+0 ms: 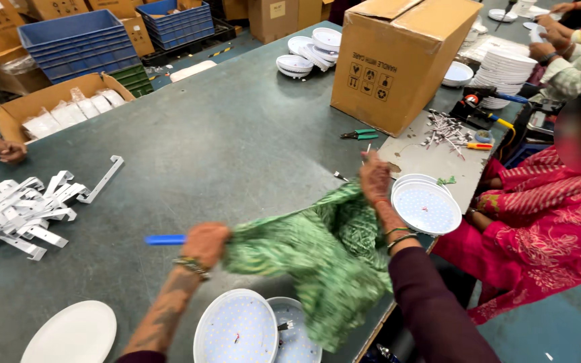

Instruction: The person unpacks foam-wrapped LED ceiling light components at a factory workbench, wipes a round light diffuser with a green cloth, attaches small mounting brackets to the light base, and uses a handheld electric screwdriver to drive screws into the fixture.

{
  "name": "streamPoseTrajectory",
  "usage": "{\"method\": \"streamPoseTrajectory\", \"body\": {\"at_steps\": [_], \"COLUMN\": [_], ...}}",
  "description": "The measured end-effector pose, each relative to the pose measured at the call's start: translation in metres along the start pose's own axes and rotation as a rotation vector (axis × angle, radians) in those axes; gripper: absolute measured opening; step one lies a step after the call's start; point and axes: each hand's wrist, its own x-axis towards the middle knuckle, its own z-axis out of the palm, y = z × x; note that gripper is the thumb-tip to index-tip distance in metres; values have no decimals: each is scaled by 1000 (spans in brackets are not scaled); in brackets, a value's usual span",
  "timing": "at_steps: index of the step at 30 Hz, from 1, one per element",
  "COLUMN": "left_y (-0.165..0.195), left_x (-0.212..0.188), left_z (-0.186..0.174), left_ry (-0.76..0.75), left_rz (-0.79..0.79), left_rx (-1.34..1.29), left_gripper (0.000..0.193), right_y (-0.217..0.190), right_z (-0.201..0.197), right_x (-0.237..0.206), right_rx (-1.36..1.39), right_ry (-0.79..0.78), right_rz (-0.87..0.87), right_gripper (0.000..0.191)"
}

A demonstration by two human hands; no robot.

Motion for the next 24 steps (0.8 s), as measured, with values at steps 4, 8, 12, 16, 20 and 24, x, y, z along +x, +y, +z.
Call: {"method": "streamPoseTrajectory", "body": {"at_steps": [4,8,12,16,20,24], "left_y": [-101,-147,-163,-164,-151,-132], "left_x": [-58,-96,-98,-87,-68,-39], "left_z": [-28,-42,-31,-5,21,19], "left_ry": [1,-32,-150,3,-235,-540], "left_rz": [-218,-369,-564,-534,-694,-792], "left_rx": [131,229,163,167,235,234], "left_gripper": [18,18,23,36,26,36], "right_y": [39,45,27,-15,-85,-137], "right_z": [-6,1,24,48,63,75], "right_x": [-2,-11,-14,-27,-65,-118], "right_rx": [-187,-146,-140,-48,270,574], "right_ry": [-74,-69,-194,-342,-625,-748], "right_rz": [190,233,170,-57,-498,-807], "right_gripper": [9,16,16,20,41,56]}}
